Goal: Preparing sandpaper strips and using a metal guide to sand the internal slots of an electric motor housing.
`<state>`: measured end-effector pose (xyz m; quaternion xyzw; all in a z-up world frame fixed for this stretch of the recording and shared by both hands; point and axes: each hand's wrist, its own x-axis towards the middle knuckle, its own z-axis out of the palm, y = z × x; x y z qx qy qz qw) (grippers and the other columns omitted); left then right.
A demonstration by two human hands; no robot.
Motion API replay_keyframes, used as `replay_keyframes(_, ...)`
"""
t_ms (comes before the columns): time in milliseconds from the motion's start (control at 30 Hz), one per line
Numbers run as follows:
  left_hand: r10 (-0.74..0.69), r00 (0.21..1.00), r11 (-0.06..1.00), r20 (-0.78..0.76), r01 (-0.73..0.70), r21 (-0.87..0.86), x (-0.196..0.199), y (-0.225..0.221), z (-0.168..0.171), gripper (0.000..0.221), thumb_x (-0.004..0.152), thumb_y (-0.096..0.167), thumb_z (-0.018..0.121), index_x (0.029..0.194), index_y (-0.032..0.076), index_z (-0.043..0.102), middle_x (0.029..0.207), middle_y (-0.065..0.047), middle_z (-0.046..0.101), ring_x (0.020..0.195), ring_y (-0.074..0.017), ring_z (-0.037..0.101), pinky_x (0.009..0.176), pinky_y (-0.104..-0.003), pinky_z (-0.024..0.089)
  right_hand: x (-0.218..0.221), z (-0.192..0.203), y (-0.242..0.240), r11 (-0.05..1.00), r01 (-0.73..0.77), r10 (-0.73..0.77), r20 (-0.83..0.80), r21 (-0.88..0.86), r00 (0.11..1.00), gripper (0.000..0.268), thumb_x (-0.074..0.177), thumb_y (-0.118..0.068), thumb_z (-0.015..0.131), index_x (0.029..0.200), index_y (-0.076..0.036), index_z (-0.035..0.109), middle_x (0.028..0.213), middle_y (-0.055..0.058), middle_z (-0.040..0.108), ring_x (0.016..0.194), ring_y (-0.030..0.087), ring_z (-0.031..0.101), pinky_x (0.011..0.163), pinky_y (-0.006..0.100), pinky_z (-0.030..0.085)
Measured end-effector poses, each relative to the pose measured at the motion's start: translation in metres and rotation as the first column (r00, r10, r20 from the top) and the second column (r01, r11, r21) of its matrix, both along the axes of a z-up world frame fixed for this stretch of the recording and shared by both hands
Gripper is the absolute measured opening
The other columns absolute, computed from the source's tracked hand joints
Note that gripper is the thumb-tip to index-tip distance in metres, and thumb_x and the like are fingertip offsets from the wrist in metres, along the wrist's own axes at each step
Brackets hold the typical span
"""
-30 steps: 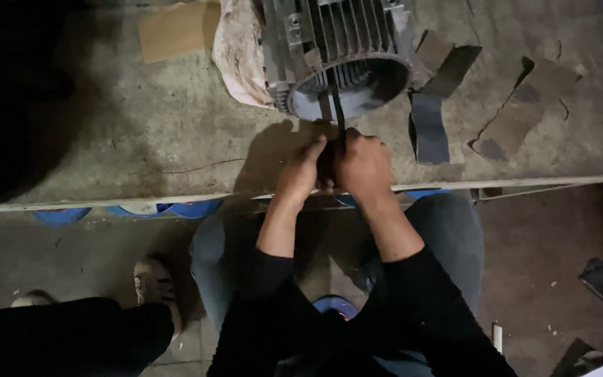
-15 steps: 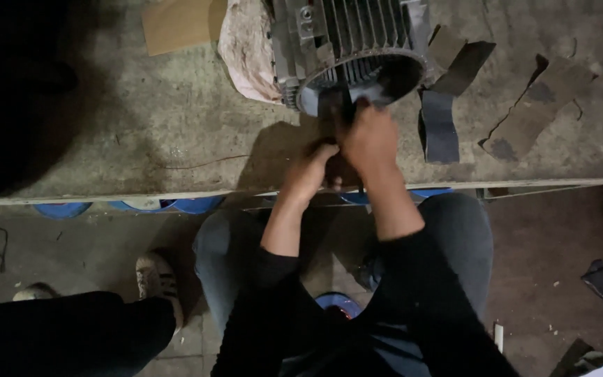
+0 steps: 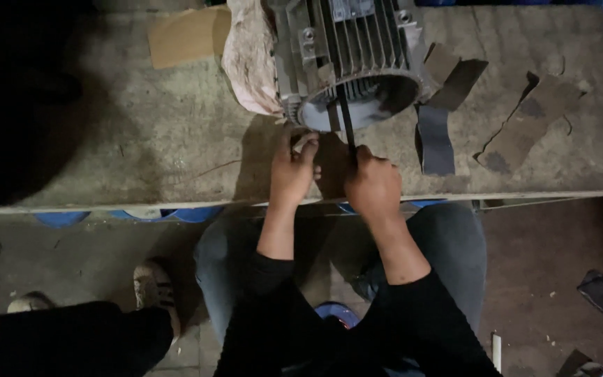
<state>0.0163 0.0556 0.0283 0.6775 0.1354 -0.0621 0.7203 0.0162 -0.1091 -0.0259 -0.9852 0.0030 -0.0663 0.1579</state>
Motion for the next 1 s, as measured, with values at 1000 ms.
replay_keyframes(1000,0.128,0.983,0.990,0.134,-0.135,0.043,0.016,-0.008,-0.049,0.068,0.107,0.032,0.059,0.157,-0.009,0.040,0.138,-0.048,0.054,0.085,-0.0357,0.080,0.071,-0.044,0.074,0.096,-0.022,0.003,0.836,-0.181,0.383,0.315,-0.517,0.868,0.012,0.081,-0.022,0.068,0.081,-0.013,0.076,0.074,0.016,0.072,0.070,0.044,0.076,0.053,0.048,0.059)
